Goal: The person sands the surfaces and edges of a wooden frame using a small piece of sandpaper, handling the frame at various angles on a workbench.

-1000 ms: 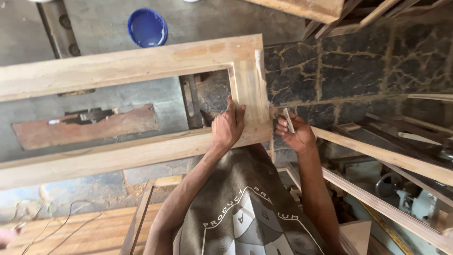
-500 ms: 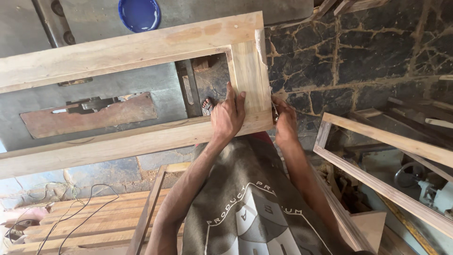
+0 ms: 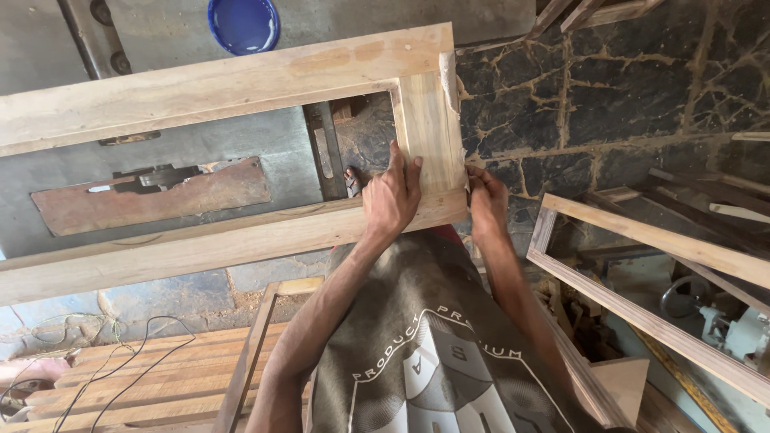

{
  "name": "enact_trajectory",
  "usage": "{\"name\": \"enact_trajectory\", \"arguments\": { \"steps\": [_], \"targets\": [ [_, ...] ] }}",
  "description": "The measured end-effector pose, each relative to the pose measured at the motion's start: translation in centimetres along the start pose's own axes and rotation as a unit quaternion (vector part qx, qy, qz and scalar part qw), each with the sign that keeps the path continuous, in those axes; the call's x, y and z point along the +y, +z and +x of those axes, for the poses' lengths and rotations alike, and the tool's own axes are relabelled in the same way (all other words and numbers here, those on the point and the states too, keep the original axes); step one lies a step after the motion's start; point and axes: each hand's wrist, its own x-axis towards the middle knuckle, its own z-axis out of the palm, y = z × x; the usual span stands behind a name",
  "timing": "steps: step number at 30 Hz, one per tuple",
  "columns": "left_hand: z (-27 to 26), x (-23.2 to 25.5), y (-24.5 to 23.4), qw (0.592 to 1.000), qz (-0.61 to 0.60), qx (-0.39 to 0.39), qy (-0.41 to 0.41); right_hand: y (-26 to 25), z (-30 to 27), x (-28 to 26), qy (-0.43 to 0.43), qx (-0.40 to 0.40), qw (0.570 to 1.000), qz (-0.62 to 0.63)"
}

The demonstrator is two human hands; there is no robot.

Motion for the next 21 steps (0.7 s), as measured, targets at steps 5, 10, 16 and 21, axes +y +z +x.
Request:
{"name": "enact_trajectory", "arguments": {
  "steps": [5, 10, 16, 21],
  "targets": [
    [0.0, -0.1, 0.0, 1.0, -0.013, 0.0, 0.01, -1.9, 3.5, 4.2, 0.066, 0.017, 0.998, 0.008],
    [0.0, -0.2, -0.2, 0.999, -0.037, -0.033, -0.005, -2.7, 4.9, 5.0, 0.07, 0.056, 0.985, 0.144],
    [0.0, 0.1, -0.5, 1.0, -0.027, -0.007, 0.014, -4.5, 3.0, -6.5, 0.003, -0.016, 0.991, 0.132],
    [-0.3, 0.1, -0.5, 1.0, -0.012, 0.004, 0.012, -3.7, 2.9, -13.3, -0.09, -0.12, 0.988, 0.045]
  ]
}}
